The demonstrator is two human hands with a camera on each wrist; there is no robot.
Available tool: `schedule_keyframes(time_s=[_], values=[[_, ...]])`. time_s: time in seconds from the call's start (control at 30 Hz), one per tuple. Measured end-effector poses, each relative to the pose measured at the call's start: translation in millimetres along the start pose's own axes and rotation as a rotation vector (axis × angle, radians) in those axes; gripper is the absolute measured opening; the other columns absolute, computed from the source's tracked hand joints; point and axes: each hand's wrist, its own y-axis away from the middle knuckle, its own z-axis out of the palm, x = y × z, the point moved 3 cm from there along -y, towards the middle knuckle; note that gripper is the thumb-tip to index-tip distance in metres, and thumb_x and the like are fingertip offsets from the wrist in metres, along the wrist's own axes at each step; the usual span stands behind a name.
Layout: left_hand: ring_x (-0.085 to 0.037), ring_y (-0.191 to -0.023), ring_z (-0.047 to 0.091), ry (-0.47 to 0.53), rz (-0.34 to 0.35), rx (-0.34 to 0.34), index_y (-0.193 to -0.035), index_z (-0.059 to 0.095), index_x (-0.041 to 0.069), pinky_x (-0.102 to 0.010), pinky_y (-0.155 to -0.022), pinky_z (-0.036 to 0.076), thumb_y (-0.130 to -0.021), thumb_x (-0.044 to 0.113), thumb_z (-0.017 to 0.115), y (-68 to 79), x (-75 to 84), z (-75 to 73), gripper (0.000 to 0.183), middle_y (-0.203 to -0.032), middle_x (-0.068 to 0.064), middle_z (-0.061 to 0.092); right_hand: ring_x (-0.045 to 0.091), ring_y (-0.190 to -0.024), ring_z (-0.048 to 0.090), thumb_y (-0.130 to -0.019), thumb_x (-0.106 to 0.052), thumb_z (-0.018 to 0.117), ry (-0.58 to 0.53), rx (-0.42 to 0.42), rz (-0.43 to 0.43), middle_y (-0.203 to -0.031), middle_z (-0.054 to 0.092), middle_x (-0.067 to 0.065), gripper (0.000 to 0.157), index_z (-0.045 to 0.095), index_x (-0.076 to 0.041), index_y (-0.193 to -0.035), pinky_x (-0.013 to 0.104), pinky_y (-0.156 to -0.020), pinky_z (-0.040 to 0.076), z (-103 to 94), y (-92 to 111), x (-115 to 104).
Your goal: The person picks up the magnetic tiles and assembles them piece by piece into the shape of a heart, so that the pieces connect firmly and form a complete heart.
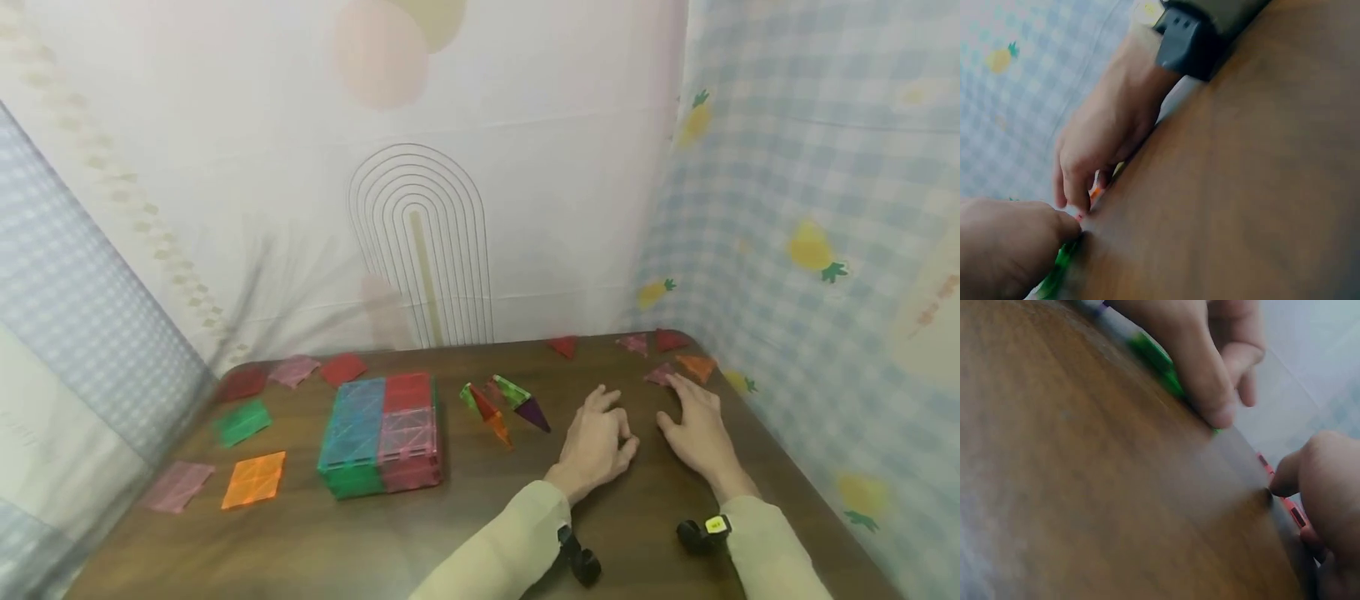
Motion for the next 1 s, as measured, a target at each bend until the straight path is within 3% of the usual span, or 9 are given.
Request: schedule_keyframes(time_s=[0.1,0.2,0.3,0.47,0.63,0.73,0.87,0.93,1.0], values=[[-0.017,-0.149,0.057,0.066,0.032,-0.063,-0.1,0.075,0.031,-0.031,-0.12,0.05,-0.107,0.038,0.077,13.6,-1.4,-5.8,0.01,-0.142,0.006,0.072,0.068,-0.139,0.034,-0.111,-0.014,0.068,0.021,-0.024,-0.023,-0.157,0.042,0.046,0.063,0.043,0.017,-0.159,0.079,-0.107,0.033,1.8,3,1],[-0.011,-0.142,0.059,0.122,0.067,-0.13,-0.11,0.077,0.033,-0.026,-0.114,0.051,-0.108,0.037,0.076,28.2,-6.0,-13.7,0.005,-0.142,0.01,0.071,0.063,-0.129,0.037,-0.11,-0.015,0.069,0.051,-0.016,-0.008,-0.148,0.045,0.044,0.059,0.049,0.017,-0.155,0.073,-0.101,0.033,4.5,6,1],[-0.009,-0.14,0.057,0.191,0.095,-0.179,-0.11,0.078,0.034,-0.023,-0.112,0.051,-0.108,0.034,0.076,43.9,-14.6,-22.8,0.003,-0.138,0.014,0.071,0.058,-0.12,0.038,-0.109,-0.014,0.072,0.064,0.012,0.01,-0.138,0.047,0.042,0.051,0.058,0.015,-0.148,0.067,-0.093,0.032,6.5,7,1],[-0.018,-0.15,0.051,0.292,0.12,-0.186,-0.105,0.078,0.031,-0.03,-0.117,0.049,-0.108,0.026,0.076,68.1,-27.6,-39.6,0.007,-0.123,0.019,0.077,0.06,-0.12,0.046,-0.102,-0.007,0.08,0.053,0.09,-0.058,-0.132,0.055,0.044,0.028,0.068,0.012,-0.119,0.067,-0.094,0.032,6.6,2,0],[-0.011,-0.141,0.052,0.283,0.118,-0.196,-0.103,0.075,0.035,-0.024,-0.111,0.05,-0.105,0.026,0.08,81.0,-30.6,-48.9,0.01,-0.136,0.013,0.068,0.05,-0.102,0.061,-0.097,-0.003,0.085,0.066,0.142,-0.16,-0.11,0.07,0.032,0.022,0.066,0.003,-0.106,0.062,-0.096,0.034,4.3,-1,1],[-0.004,-0.127,0.054,0.386,0.066,-0.181,-0.116,0.074,0.033,-0.015,-0.102,0.05,-0.1,0.022,0.086,83.8,-33.5,-48.6,0.023,-0.14,0.008,0.056,0.042,-0.096,0.061,-0.102,-0.01,0.082,0.054,0.144,-0.137,-0.103,0.07,0.022,0.02,0.068,0.001,-0.11,0.056,-0.092,0.038,3.7,1,2],[0.002,-0.112,0.059,0.531,-0.005,-0.112,-0.146,0.064,0.024,-0.009,-0.093,0.05,-0.09,0.013,0.095,85.4,-38.4,-45.9,0.064,-0.135,0.005,0.054,0.031,-0.094,0.067,-0.112,-0.019,0.07,0.025,0.137,-0.087,-0.107,0.074,0.018,0.02,0.07,-0.002,-0.12,0.04,-0.08,0.05,1.7,3,1],[0.005,-0.106,0.061,0.561,-0.019,-0.071,-0.147,0.063,0.019,-0.007,-0.09,0.05,-0.089,0.011,0.096,85.5,-40.5,-45.2,0.067,-0.13,0.005,0.061,0.024,-0.089,0.068,-0.116,-0.022,0.064,0.016,0.14,-0.082,-0.108,0.076,0.016,0.02,0.07,-0.004,-0.123,0.035,-0.072,0.051,-0.7,3,-1],[0.007,-0.099,0.063,0.605,-0.029,-0.031,-0.136,0.068,0.016,-0.006,-0.083,0.051,-0.091,0.009,0.094,85.1,-42.2,-45.3,0.053,-0.122,0.006,0.069,0.016,-0.086,0.067,-0.118,-0.023,0.059,0.005,0.144,-0.077,-0.104,0.077,0.013,0.02,0.07,-0.007,-0.123,0.031,-0.07,0.051,-3.5,3,-2]])
